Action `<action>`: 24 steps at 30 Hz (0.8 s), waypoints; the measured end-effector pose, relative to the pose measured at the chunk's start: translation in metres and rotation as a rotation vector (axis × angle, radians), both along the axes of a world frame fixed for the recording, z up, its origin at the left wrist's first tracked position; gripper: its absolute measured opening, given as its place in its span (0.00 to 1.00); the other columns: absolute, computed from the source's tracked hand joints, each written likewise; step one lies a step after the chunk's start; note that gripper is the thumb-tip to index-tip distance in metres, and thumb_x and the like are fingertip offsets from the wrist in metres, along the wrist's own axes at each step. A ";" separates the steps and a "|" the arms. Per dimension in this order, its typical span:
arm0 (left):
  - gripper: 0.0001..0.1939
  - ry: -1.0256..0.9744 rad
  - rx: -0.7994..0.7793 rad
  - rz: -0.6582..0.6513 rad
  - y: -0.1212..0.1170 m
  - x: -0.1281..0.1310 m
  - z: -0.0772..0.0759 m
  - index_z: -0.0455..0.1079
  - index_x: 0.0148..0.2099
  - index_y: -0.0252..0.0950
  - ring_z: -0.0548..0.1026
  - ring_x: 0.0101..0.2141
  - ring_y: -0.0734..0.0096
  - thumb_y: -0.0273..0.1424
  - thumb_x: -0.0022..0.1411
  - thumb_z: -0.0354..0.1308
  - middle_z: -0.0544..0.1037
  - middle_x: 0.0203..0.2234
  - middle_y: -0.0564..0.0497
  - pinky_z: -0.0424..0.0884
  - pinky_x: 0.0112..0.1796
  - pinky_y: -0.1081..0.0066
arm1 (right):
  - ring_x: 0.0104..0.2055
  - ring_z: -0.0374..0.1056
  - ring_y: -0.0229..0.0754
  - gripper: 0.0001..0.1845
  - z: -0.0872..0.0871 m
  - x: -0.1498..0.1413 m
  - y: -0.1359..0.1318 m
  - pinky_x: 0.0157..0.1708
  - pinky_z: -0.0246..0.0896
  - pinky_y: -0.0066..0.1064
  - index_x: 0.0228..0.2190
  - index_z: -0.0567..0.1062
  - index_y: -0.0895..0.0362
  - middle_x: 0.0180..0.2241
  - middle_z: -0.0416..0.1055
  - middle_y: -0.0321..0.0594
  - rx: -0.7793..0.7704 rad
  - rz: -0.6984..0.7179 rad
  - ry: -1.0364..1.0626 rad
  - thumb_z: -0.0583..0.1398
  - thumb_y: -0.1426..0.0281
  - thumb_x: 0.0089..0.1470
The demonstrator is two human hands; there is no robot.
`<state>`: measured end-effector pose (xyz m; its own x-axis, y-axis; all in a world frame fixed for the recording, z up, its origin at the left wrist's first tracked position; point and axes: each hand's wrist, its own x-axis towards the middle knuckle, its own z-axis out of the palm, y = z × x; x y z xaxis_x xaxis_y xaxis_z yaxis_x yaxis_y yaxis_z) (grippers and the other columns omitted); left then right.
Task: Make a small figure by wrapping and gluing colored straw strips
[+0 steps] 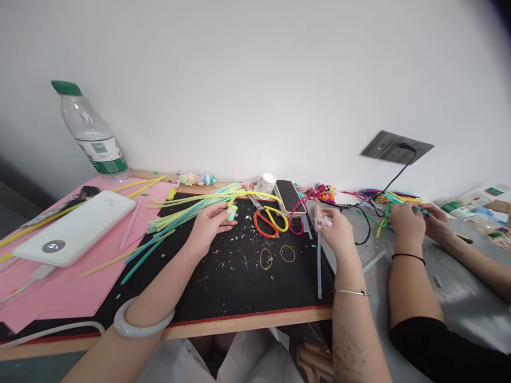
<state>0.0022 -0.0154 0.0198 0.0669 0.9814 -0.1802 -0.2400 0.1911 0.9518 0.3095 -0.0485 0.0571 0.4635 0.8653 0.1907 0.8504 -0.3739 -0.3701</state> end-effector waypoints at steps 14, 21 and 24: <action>0.20 -0.029 0.040 0.005 -0.001 0.000 0.001 0.74 0.44 0.36 0.78 0.35 0.67 0.35 0.46 0.66 0.77 0.43 0.46 0.74 0.41 0.67 | 0.47 0.65 0.60 0.27 -0.012 0.040 0.000 0.40 0.58 0.49 0.48 0.68 0.53 0.44 0.70 0.53 -0.280 -0.112 -0.201 0.56 0.68 0.43; 0.23 -0.008 0.051 0.029 0.001 -0.001 -0.002 0.71 0.47 0.37 0.78 0.33 0.70 0.35 0.46 0.65 0.76 0.44 0.46 0.74 0.39 0.68 | 0.34 0.69 0.47 0.19 0.009 0.023 -0.022 0.32 0.60 0.32 0.40 0.73 0.56 0.33 0.74 0.42 0.017 0.204 -0.007 0.56 0.66 0.44; 0.22 -0.015 0.053 0.059 0.002 -0.002 -0.003 0.69 0.45 0.35 0.78 0.32 0.70 0.36 0.46 0.65 0.78 0.40 0.46 0.75 0.38 0.67 | 0.32 0.68 0.45 0.14 0.017 0.011 -0.028 0.32 0.62 0.32 0.36 0.75 0.57 0.31 0.74 0.40 -0.049 0.463 0.164 0.56 0.67 0.45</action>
<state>0.0002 -0.0130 0.0168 0.0107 0.9917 -0.1278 -0.2638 0.1260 0.9563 0.3206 -0.0765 0.0744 0.0489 0.9937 0.1011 0.8636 0.0088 -0.5041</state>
